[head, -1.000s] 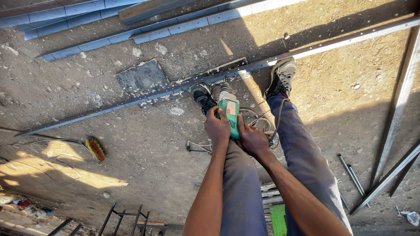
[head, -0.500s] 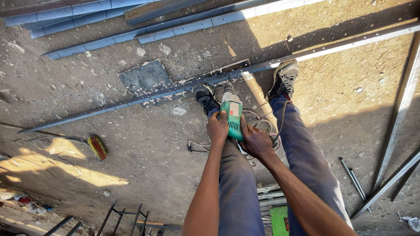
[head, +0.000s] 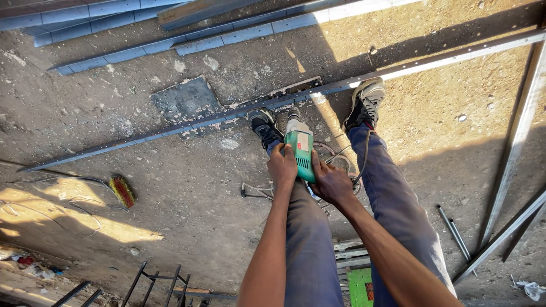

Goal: Using a power drill to create a series of holes in a metal angle bar on the ground.

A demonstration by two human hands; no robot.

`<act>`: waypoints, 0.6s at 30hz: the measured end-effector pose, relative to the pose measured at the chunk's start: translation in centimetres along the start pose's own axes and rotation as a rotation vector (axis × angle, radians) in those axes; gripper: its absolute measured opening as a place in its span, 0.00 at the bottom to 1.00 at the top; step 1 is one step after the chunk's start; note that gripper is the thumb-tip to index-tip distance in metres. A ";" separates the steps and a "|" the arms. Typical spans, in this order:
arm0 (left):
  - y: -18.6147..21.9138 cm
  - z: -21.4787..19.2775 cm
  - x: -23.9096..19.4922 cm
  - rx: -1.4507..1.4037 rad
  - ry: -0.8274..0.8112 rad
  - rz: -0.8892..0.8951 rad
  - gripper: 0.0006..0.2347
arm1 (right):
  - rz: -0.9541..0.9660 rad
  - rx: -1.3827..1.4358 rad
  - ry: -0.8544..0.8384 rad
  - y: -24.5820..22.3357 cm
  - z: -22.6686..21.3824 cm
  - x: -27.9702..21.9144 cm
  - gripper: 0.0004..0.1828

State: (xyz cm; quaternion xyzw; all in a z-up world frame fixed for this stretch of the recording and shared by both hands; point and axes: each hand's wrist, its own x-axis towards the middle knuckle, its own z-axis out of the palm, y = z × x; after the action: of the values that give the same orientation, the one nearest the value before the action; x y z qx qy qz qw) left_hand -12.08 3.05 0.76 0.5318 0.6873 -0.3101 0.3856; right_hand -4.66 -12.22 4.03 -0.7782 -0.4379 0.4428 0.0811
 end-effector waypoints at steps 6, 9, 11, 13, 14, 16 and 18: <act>1.0 0.6 -0.3 0.022 0.068 0.003 0.16 | 0.030 0.078 -0.044 0.6 -0.2 0.3 0.50; 3.3 0.1 -1.4 0.035 0.082 0.059 0.15 | 0.042 0.128 -0.055 1.1 -0.8 0.8 0.50; 5.5 -0.6 -2.9 0.038 0.107 0.117 0.15 | 0.055 0.135 -0.053 1.1 -1.6 1.0 0.51; 6.3 -0.7 -3.6 0.044 0.134 0.170 0.14 | 0.065 0.146 -0.055 1.1 -2.1 1.2 0.51; 6.1 -0.4 -3.4 0.063 0.211 0.299 0.11 | 0.069 0.153 -0.054 1.2 -2.2 1.3 0.51; 5.5 0.6 -2.9 0.081 0.281 0.429 0.07 | 0.078 0.156 -0.055 1.6 -2.1 1.3 0.51; 4.7 1.5 -1.9 0.098 0.344 0.489 0.06 | 0.058 0.126 -0.027 1.9 -1.8 1.4 0.49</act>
State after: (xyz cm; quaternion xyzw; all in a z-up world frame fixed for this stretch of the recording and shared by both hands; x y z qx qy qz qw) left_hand -6.97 2.00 1.57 0.7440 0.5784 -0.1464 0.3007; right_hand -1.83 -11.79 3.29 -0.7780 -0.3874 0.4819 0.1110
